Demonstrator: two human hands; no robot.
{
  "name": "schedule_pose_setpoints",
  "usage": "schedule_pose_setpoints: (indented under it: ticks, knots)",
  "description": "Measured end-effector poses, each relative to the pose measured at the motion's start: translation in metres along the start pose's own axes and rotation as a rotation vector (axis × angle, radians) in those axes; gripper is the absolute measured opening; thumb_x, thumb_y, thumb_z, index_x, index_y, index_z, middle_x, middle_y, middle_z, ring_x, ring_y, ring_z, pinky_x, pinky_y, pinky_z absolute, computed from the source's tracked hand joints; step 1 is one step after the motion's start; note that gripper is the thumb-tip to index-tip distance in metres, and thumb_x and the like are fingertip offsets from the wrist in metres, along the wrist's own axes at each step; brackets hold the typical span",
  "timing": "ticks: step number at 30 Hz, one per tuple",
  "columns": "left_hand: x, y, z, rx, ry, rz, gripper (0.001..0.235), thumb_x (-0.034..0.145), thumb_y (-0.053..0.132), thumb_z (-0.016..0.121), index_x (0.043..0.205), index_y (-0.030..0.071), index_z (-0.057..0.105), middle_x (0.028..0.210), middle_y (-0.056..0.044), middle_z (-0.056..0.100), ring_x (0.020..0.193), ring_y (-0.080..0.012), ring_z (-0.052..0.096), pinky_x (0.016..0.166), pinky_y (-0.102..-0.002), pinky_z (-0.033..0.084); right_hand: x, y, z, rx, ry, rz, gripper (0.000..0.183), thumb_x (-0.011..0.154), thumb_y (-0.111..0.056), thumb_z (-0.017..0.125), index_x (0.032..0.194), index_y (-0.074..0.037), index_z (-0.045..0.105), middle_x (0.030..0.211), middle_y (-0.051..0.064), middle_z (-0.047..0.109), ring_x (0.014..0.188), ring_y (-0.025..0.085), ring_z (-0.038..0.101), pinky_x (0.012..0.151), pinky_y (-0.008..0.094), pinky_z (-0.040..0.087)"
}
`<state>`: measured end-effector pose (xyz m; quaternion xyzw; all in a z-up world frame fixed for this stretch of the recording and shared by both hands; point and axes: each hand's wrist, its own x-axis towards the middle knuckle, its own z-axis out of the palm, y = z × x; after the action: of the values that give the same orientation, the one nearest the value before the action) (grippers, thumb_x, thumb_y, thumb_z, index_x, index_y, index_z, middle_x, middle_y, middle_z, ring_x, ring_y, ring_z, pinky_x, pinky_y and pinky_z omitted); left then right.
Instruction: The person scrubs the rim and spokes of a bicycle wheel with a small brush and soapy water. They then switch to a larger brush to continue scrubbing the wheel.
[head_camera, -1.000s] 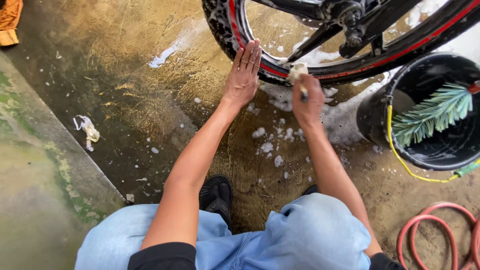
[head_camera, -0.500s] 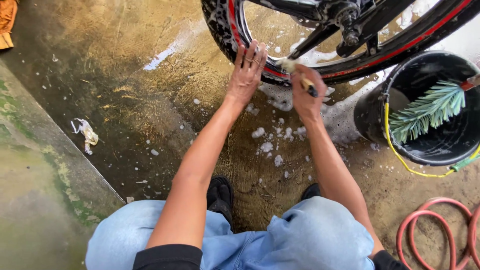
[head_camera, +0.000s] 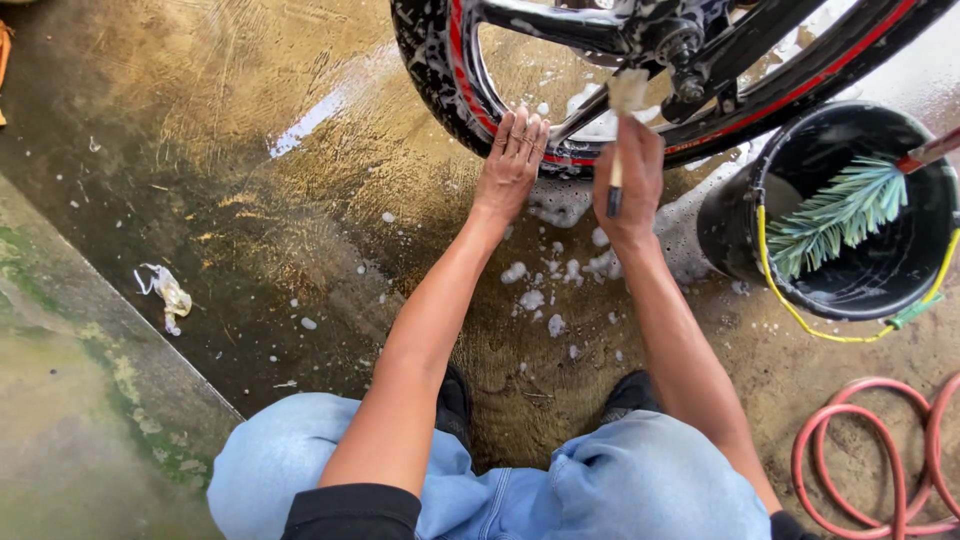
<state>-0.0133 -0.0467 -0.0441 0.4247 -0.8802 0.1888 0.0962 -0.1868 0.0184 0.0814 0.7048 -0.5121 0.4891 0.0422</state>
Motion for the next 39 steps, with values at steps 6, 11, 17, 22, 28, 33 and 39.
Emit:
schedule_pose_setpoints:
  ticks: [6,11,17,22,28,33,39]
  knots:
    - [0.004,0.005,-0.013,-0.023,-0.08,-0.029,0.059,0.097,0.007,0.063,0.153,0.011,0.045,0.153,-0.014,0.051,0.149,-0.0368,0.032,0.128,-0.054,0.009,-0.008,0.019,-0.009,0.154,-0.141,0.05,0.04,0.104,-0.001,0.057,0.144,-0.002,0.058,0.121,0.023,0.062,0.107,0.043,0.067,0.084,0.049,0.059]
    - [0.001,0.004,-0.026,-0.024,-0.184,-0.043,0.063,0.096,0.004,0.063,0.155,0.013,0.042,0.155,-0.01,0.05,0.149,-0.0328,0.034,0.129,-0.052,0.007,0.018,-0.018,-0.02,-0.052,-0.156,0.072,0.037,0.106,0.004,0.052,0.142,0.005,0.055,0.127,0.03,0.056,0.111,0.047,0.065,0.09,0.055,0.06]
    - [0.005,0.005,-0.034,0.022,-0.258,-0.007,0.061,0.103,0.003,0.054,0.159,0.015,0.034,0.161,-0.009,0.041,0.152,-0.0307,0.03,0.129,-0.051,0.006,0.025,-0.013,-0.025,-0.19,-0.235,0.118,0.045,0.103,0.009,0.053,0.146,0.0,0.052,0.132,0.027,0.054,0.091,0.037,0.074,0.075,0.045,0.067]
    - [0.006,-0.004,-0.064,-0.018,-0.324,-0.034,0.063,0.101,0.004,0.055,0.159,0.015,0.034,0.162,-0.008,0.041,0.153,-0.0297,0.027,0.129,-0.05,0.004,0.011,-0.008,-0.007,-0.088,-0.234,0.135,0.038,0.105,0.001,0.055,0.142,0.0,0.055,0.121,0.028,0.06,0.08,0.039,0.074,0.064,0.04,0.065]
    - [0.011,0.001,-0.055,-0.066,-0.35,-0.067,0.073,0.094,0.001,0.058,0.16,0.014,0.032,0.164,-0.01,0.037,0.155,-0.0327,0.02,0.129,-0.05,0.0,0.011,0.004,-0.005,-0.216,-0.195,0.111,0.048,0.107,0.001,0.052,0.153,-0.006,0.043,0.134,0.024,0.051,0.071,0.033,0.075,0.057,0.042,0.066]
    - [0.006,0.011,-0.043,-0.116,-0.411,-0.107,0.085,0.085,-0.003,0.057,0.163,0.012,0.025,0.167,-0.01,0.028,0.157,-0.0318,0.012,0.128,-0.047,-0.006,0.027,-0.005,-0.013,-0.222,-0.162,0.189,0.038,0.11,-0.002,0.048,0.148,-0.002,0.046,0.133,0.028,0.052,0.07,0.034,0.076,0.056,0.04,0.067]
    - [0.006,0.016,-0.041,-0.147,-0.32,-0.142,0.086,0.081,0.0,0.062,0.161,0.011,0.031,0.165,-0.012,0.035,0.156,-0.034,0.013,0.128,-0.047,-0.002,0.029,-0.002,-0.007,-0.166,-0.175,0.182,0.034,0.106,-0.004,0.053,0.14,-0.004,0.053,0.118,0.025,0.061,0.064,0.039,0.074,0.049,0.042,0.064]
